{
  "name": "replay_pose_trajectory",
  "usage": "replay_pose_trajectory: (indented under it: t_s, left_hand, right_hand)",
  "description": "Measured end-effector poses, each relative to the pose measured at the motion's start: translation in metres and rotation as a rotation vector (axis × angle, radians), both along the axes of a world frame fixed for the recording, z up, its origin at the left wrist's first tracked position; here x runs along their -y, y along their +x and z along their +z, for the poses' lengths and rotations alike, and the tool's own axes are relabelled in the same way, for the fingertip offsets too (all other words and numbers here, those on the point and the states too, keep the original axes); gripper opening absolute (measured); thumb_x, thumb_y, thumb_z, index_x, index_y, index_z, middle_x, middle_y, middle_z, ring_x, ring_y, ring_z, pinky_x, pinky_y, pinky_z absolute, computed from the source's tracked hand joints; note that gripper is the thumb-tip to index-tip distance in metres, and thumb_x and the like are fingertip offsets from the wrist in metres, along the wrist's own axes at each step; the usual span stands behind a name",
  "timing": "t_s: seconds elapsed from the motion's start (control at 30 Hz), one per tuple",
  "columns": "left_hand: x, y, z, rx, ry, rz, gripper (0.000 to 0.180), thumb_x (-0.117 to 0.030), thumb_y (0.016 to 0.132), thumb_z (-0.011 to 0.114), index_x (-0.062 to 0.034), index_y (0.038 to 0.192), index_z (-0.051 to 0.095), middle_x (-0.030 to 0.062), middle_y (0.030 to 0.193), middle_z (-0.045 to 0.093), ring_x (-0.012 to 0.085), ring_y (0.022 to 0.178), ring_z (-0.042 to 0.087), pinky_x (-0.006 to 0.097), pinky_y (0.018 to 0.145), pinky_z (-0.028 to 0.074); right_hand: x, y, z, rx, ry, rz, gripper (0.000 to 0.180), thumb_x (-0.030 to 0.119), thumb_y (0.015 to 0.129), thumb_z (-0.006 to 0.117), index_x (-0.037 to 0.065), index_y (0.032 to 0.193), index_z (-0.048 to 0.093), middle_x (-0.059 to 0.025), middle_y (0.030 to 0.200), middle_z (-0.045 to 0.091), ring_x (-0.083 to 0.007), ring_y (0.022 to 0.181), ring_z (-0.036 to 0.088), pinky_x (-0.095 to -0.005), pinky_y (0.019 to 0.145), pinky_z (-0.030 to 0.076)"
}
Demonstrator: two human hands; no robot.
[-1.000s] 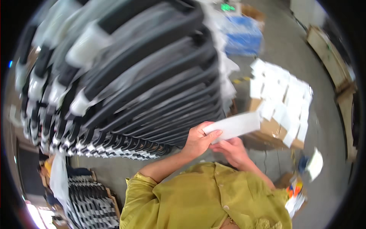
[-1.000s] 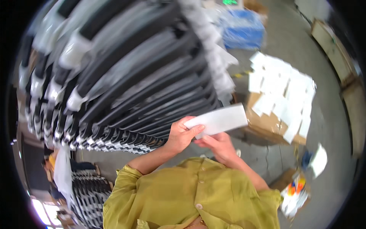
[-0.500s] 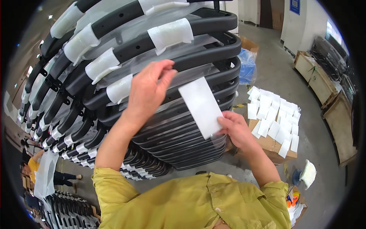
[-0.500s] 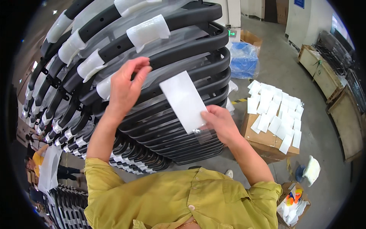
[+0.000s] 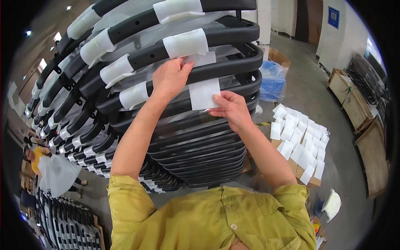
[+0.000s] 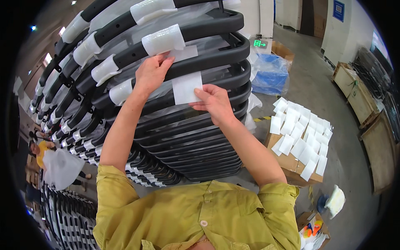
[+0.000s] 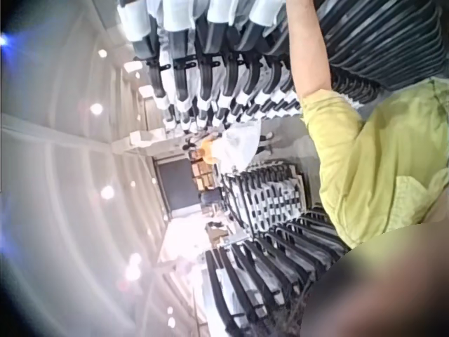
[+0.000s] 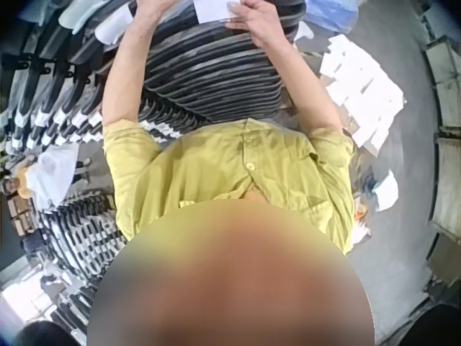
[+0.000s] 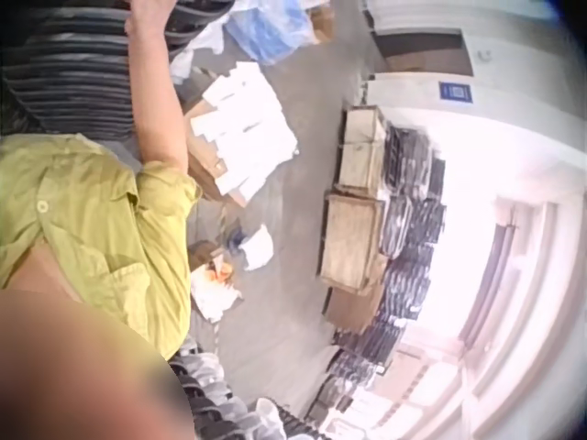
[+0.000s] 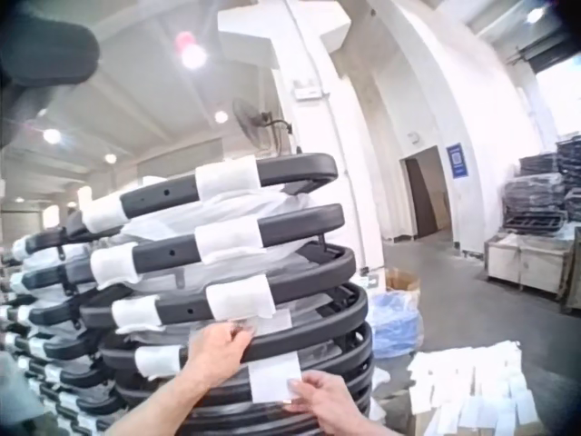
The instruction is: Applying protective foam padding to metal chair frames.
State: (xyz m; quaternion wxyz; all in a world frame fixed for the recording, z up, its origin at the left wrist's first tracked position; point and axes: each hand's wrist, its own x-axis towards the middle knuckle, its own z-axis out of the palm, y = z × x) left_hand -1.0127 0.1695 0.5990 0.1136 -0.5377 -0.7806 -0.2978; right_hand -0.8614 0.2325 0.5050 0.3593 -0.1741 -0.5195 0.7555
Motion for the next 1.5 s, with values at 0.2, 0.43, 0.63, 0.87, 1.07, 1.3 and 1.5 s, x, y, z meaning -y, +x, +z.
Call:
replay_pose_trajectory:
  t_s: [0.2,0.43,0.63,0.87,1.07,1.3,1.5]
  left_hand:
    - [0.001,0.007,-0.014,0.165,0.277,-0.021,0.030,-0.034,0.077,0.055,-0.0072,0.089,0.063,0.0098,0.071,0.062,0.0240,0.075,0.060,0.033,0.067,0.043]
    - [0.019,-0.004,-0.026,0.272,0.529,-0.418,0.010,-0.007,0.077,0.057,-0.0024,0.085,0.054,0.0073,0.088,0.063,0.0129,0.078,0.058,0.026,0.072,0.044]
    - [0.042,-0.017,-0.009,-0.582,0.227,-0.663,0.019,-0.001,0.067,0.062,-0.0031,0.083,0.051,0.0094,0.103,0.057,0.0308,0.094,0.054,0.037,0.080,0.046]
    - [0.018,-0.009,-0.020,-0.495,0.418,-0.596,0.024,-0.011,0.063,0.070,-0.0028,0.080,0.054,0.0088,0.089,0.056,0.0271,0.087,0.054,0.034,0.071,0.045]
    - [0.006,-0.005,-0.020,-0.545,0.472,-0.554,0.034,-0.012,0.065,0.068,-0.0035,0.096,0.055,0.0104,0.089,0.056,0.0270,0.082,0.054,0.034,0.069,0.045]
    - [0.011,-0.007,-0.013,-0.384,0.081,-0.413,0.043,-0.027,0.074,0.062,-0.0061,0.110,0.051,0.0135,0.102,0.056,0.0298,0.091,0.054,0.034,0.073,0.045]
    - [0.018,-0.004,-0.005,-0.372,0.124,-0.466,0.037,-0.016,0.075,0.060,-0.0077,0.111,0.051,0.0122,0.100,0.058,0.0313,0.090,0.055,0.034,0.075,0.045]
  right_hand:
    - [0.001,-0.007,-0.024,-0.026,-0.158,0.188,0.021,0.009,0.075,0.063,0.000,0.092,0.057,-0.0073,0.083,0.060,-0.0157,0.077,0.059,-0.0287,0.069,0.049]
    - [0.009,-0.008,0.010,-0.047,-0.132,0.168,0.020,0.013,0.083,0.051,-0.002,0.096,0.051,-0.0110,0.086,0.060,-0.0198,0.079,0.060,-0.0297,0.070,0.049]
    - [-0.003,-0.010,0.013,-0.033,-0.047,0.155,0.019,0.013,0.083,0.052,-0.005,0.088,0.051,-0.0144,0.082,0.060,-0.0208,0.072,0.062,-0.0279,0.063,0.052]
    - [0.000,-0.010,0.000,-0.077,-0.075,0.109,0.016,0.011,0.082,0.055,-0.004,0.086,0.052,-0.0138,0.079,0.060,-0.0192,0.069,0.062,-0.0260,0.061,0.052]
    - [-0.001,-0.008,-0.007,-0.119,-0.036,0.090,0.015,0.005,0.079,0.058,-0.003,0.089,0.052,-0.0125,0.079,0.060,-0.0186,0.070,0.062,-0.0262,0.062,0.052]
    - [0.002,0.006,-0.009,-0.018,-0.047,0.049,0.020,0.003,0.077,0.059,-0.003,0.095,0.054,-0.0118,0.078,0.061,-0.0180,0.068,0.061,-0.0263,0.062,0.052]
    - [-0.008,0.023,-0.007,-0.073,0.024,-0.079,0.014,0.008,0.080,0.057,-0.002,0.090,0.057,-0.0098,0.076,0.061,-0.0164,0.068,0.060,-0.0251,0.062,0.051]
